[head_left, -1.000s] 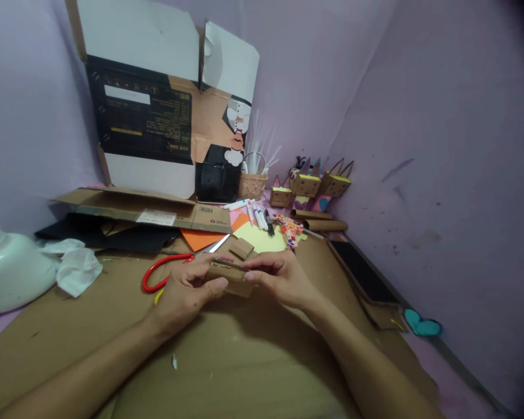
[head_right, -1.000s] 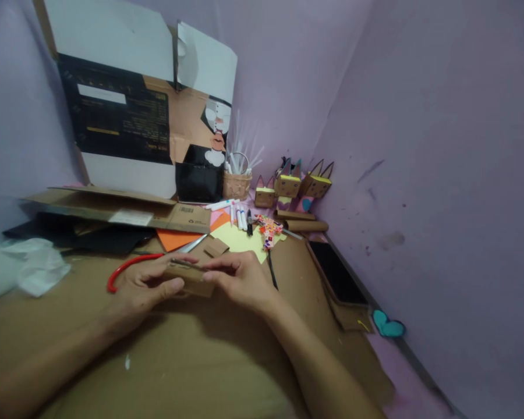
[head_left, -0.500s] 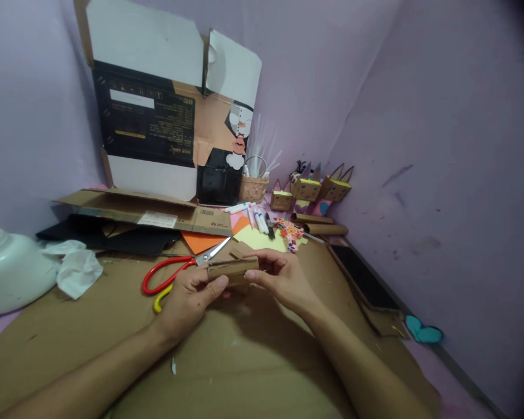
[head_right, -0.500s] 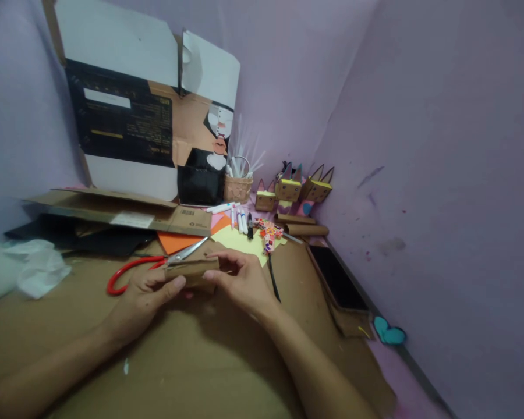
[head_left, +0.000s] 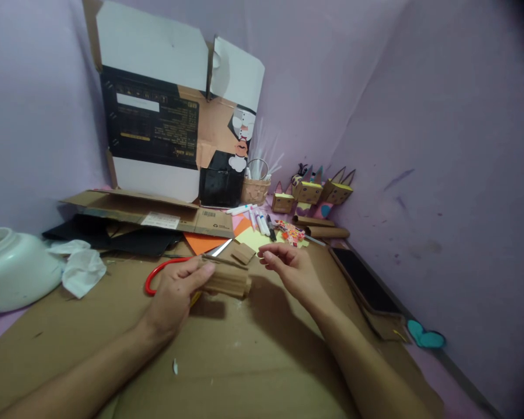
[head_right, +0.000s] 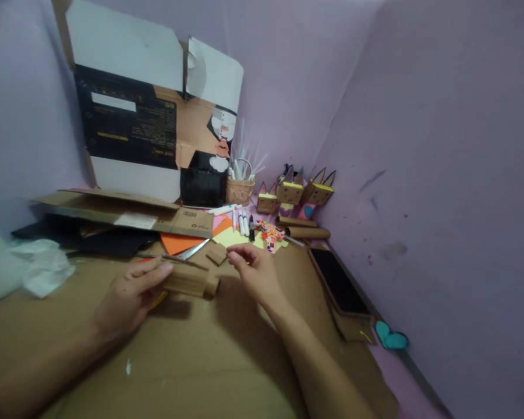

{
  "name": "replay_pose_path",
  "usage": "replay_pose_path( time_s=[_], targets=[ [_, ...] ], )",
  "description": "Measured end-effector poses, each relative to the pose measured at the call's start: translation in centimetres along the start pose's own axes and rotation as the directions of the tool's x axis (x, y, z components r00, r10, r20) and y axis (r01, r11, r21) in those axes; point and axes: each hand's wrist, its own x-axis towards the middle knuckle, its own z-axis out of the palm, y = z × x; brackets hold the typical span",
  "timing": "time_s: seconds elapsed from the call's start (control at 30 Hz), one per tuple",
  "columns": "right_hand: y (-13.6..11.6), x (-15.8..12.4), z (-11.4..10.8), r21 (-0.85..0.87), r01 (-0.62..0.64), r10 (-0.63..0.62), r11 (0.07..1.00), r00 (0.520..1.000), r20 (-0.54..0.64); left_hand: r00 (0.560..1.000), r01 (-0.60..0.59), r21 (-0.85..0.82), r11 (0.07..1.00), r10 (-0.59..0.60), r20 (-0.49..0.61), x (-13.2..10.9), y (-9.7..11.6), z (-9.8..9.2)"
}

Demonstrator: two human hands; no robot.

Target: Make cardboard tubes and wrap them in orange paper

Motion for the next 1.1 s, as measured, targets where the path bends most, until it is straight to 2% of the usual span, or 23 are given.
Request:
replay_pose_path(
  time_s=[0.07,0.1,0.17,0.23,0.27,0.37,0.5,0.63,0.77,0.83,0.9,0.97,1.1],
  targets=[
    [-0.2,-0.3,0.1,0.024,0.003,-0.004,1.0,0.999,0.037,0.986,-0.084,0.175,0.981,0.057,0.154,-0.4,-0.2,0.2],
    [-0.4,-0.5,0.2,0.038,-0.002,-0.001,0.999,0.997,0.076,0.965,-0.154,0.249,0.956,0.091,0.247,-0.7,-0.2,0.2],
    [-0.8,-0.9,0.2,0.073,-0.017,0.0,0.997,0.975,0.221,0.885,-0.327,0.338,0.883,0.161,0.436,-1.0,0.0,0.4],
    [-1.3,-1.4,0.1,0.101,0.005,-0.046,0.995,0.914,0.402,0.796,-0.484,0.377,0.79,0.218,0.565,-1.2,0.3,0.6],
    [-1.5,-1.6,0.1,0.107,0.036,-0.083,0.994,0.874,0.479,0.766,-0.541,0.405,0.737,0.233,0.6,-1.3,0.6,0.6],
    [-2.0,-2.2,0.1,0.09,0.186,-0.202,0.979,0.773,0.601,0.71,-0.646,0.48,0.593,0.236,0.664,-1.6,1.5,0.6],
    [-2.8,-3.0,0.2,0.067,0.345,-0.3,0.936,0.682,0.667,0.652,-0.721,0.502,0.478,0.221,0.725,-2.2,2.6,0.5],
    [-3.6,-3.8,0.4,-0.047,0.452,-0.288,0.891,0.64,0.713,0.641,-0.752,0.521,0.404,0.264,0.721,-2.4,3.0,0.3],
    [-3.5,-4.1,0.8,-0.167,0.544,-0.225,0.822,0.58,0.782,0.544,-0.831,0.48,0.281,0.235,0.805,-2.4,3.2,-0.1],
    [-3.2,-3.9,0.8,-0.186,0.557,-0.218,0.809,0.579,0.786,0.53,-0.837,0.478,0.264,0.182,0.828,-2.4,3.4,-0.3],
    [-2.8,-3.6,0.7,-0.222,0.547,-0.193,0.807,0.6,0.777,0.537,-0.829,0.494,0.261,0.129,0.834,-2.4,3.4,-0.3],
    [-2.5,-3.3,0.4,-0.271,0.53,-0.147,0.804,0.617,0.773,0.524,-0.834,0.49,0.253,0.089,0.847,-2.3,3.4,-0.3],
    [-1.9,-2.8,0.1,-0.269,0.53,-0.13,0.804,0.6,0.79,0.488,-0.853,0.462,0.243,0.062,0.87,-2.0,3.0,-0.3]
  ],
)
